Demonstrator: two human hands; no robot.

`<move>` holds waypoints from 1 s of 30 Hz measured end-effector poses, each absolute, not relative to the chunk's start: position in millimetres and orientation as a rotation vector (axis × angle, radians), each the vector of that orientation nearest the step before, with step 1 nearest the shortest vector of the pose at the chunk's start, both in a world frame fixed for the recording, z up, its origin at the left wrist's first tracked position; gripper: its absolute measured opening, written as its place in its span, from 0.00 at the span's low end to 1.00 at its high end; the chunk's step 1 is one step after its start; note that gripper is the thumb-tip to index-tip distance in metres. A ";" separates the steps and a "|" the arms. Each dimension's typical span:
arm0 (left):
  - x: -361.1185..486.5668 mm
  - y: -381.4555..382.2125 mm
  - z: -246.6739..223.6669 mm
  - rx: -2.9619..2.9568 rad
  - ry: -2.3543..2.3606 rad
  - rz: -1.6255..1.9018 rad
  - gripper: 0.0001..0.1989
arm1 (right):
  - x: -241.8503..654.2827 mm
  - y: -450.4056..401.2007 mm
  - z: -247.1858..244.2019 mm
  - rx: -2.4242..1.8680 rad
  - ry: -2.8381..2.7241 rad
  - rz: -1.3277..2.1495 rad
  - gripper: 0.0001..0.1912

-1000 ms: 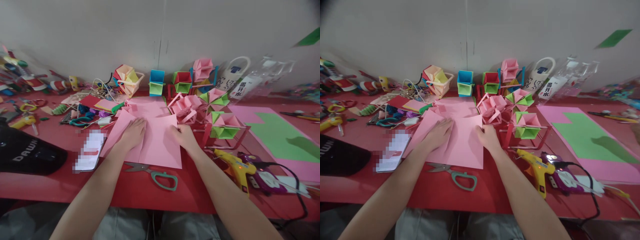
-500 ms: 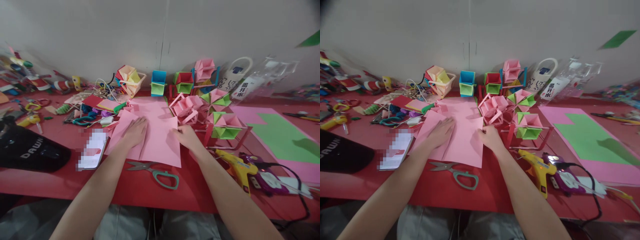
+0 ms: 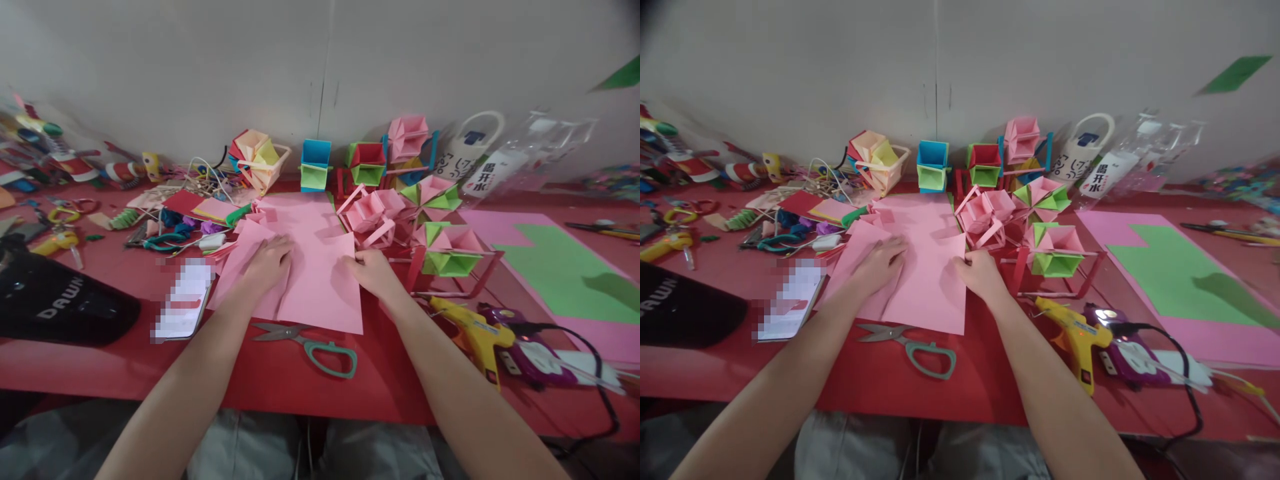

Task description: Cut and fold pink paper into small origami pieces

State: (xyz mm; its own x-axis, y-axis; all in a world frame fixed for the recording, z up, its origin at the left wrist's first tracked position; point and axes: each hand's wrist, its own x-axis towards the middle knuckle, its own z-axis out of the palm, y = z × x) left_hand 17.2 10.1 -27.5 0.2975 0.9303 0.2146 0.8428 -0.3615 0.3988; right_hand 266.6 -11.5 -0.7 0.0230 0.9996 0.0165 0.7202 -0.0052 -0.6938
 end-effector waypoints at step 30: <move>20.1 6.3 -21.1 2.400 1.652 0.512 0.22 | 265.9 -17.8 3.3 -1.747 -1.845 0.702 0.21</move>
State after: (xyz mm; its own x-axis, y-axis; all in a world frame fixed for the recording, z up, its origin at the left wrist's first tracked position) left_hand 20.1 6.3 -21.1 0.3224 0.9300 0.1767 0.8670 -0.3650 0.3393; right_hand 265.9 -17.8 3.3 -0.0510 0.9987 0.0081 0.7407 0.0432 -0.6704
